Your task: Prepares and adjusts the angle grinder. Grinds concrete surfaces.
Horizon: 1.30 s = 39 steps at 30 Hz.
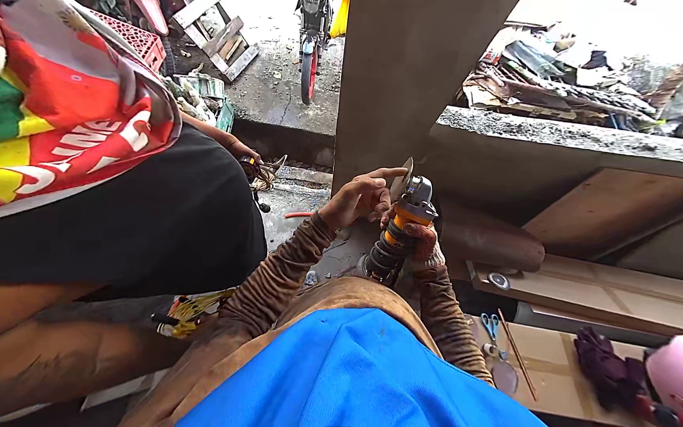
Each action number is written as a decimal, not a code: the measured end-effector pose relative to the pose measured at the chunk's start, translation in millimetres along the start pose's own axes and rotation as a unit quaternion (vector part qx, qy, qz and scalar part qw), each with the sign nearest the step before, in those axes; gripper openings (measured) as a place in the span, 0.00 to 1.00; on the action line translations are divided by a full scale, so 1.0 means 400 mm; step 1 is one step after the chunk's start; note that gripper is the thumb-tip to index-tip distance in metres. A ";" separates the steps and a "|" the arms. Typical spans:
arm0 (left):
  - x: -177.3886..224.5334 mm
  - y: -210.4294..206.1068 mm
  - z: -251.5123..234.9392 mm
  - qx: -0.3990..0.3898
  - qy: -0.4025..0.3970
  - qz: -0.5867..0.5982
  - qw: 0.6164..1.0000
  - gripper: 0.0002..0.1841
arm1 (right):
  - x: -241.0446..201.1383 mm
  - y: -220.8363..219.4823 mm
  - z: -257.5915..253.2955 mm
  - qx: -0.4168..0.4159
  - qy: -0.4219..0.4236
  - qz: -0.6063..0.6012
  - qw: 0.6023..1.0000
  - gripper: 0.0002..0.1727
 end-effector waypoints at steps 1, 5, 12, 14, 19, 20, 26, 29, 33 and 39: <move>0.005 0.004 0.000 0.004 0.000 0.003 1.000 0.29 | 0.000 0.004 -0.004 0.001 0.005 0.007 1.000 0.27; 0.011 0.079 0.023 0.127 -0.040 -0.032 0.991 0.23 | 0.011 0.022 -0.014 0.028 0.001 0.040 0.999 0.29; 0.022 0.184 0.069 0.286 -0.108 -0.316 0.898 0.20 | 0.016 0.020 -0.002 0.141 0.002 0.186 0.972 0.44; 0.046 0.165 0.069 0.289 -0.141 -0.456 0.830 0.20 | 0.010 0.007 -0.003 0.164 0.013 0.271 0.948 0.50; 0.042 0.157 0.081 0.324 -0.146 -0.566 0.744 0.18 | 0.010 -0.037 -0.011 0.156 0.035 0.427 0.890 0.54; 0.041 0.156 0.088 0.330 -0.158 -0.575 0.732 0.19 | 0.017 -0.040 -0.013 0.155 0.032 0.429 0.890 0.54; 0.040 0.148 0.112 0.345 -0.200 -0.638 0.659 0.21 | 0.064 -0.037 -0.011 0.173 0.003 0.379 0.909 0.52; 0.046 0.156 0.116 0.354 -0.189 -0.631 0.664 0.21 | 0.070 -0.037 -0.011 0.180 0.000 0.370 0.911 0.51; 0.026 0.197 0.128 0.343 -0.114 -0.589 0.723 0.30 | 0.082 -0.027 -0.010 0.185 -0.022 0.353 0.917 0.50; 0.010 0.194 0.124 0.322 -0.194 -0.610 0.697 0.22 | 0.100 -0.024 -0.003 0.188 -0.037 0.359 0.914 0.50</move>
Point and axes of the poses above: each hand's wrist, its own z-axis away from the middle knuckle, its own y-axis out of the back of the hand, x = y × z, the point moved 9 cm from there along -z, towards the middle knuckle, and after that the axes turned 12 degrees about x, right-handed, at the moved point
